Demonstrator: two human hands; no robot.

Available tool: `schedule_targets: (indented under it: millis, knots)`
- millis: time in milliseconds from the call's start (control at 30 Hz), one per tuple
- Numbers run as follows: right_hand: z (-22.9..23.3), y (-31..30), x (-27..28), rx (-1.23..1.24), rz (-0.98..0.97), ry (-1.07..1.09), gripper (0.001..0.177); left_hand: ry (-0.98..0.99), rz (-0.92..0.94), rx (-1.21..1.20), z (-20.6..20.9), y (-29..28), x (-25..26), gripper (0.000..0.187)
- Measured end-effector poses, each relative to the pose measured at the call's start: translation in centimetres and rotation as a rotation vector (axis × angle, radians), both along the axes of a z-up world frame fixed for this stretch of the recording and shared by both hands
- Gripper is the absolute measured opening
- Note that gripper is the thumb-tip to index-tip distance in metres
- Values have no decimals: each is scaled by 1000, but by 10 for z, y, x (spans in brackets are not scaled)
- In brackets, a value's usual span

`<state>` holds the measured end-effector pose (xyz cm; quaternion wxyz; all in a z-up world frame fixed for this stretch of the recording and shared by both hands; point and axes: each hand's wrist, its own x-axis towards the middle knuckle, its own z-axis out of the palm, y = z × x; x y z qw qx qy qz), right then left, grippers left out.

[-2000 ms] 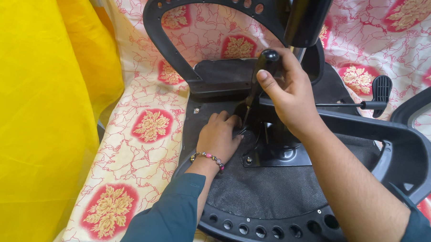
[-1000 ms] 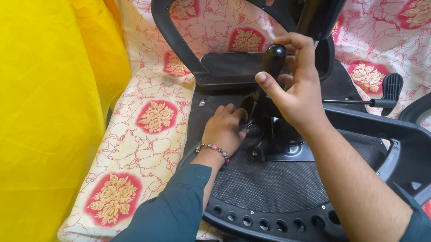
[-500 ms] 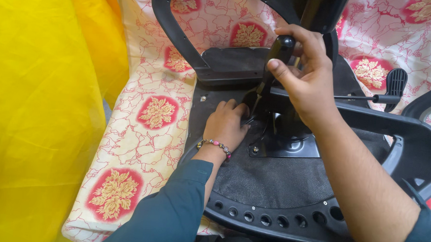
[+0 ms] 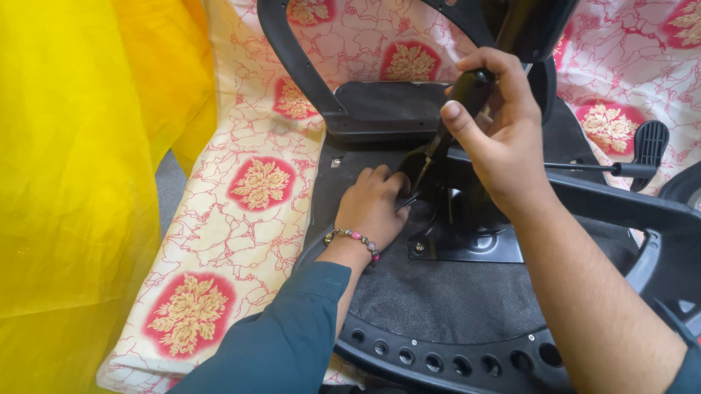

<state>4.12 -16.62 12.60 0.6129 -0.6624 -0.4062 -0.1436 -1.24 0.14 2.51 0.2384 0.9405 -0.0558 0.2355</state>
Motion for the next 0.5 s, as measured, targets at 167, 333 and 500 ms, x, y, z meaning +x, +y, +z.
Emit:
schedule_targets:
  millis: [167, 333, 500]
  knots:
    - [5, -7, 9, 111, 35, 126, 38, -12, 0, 17, 0, 0, 2, 31]
    - [4, -8, 9, 176, 244, 300, 37, -11, -1, 15, -1, 0, 1, 31]
    - [-1, -8, 9, -52, -69, -31, 39, -6, 3, 14, -1, 0, 2, 29]
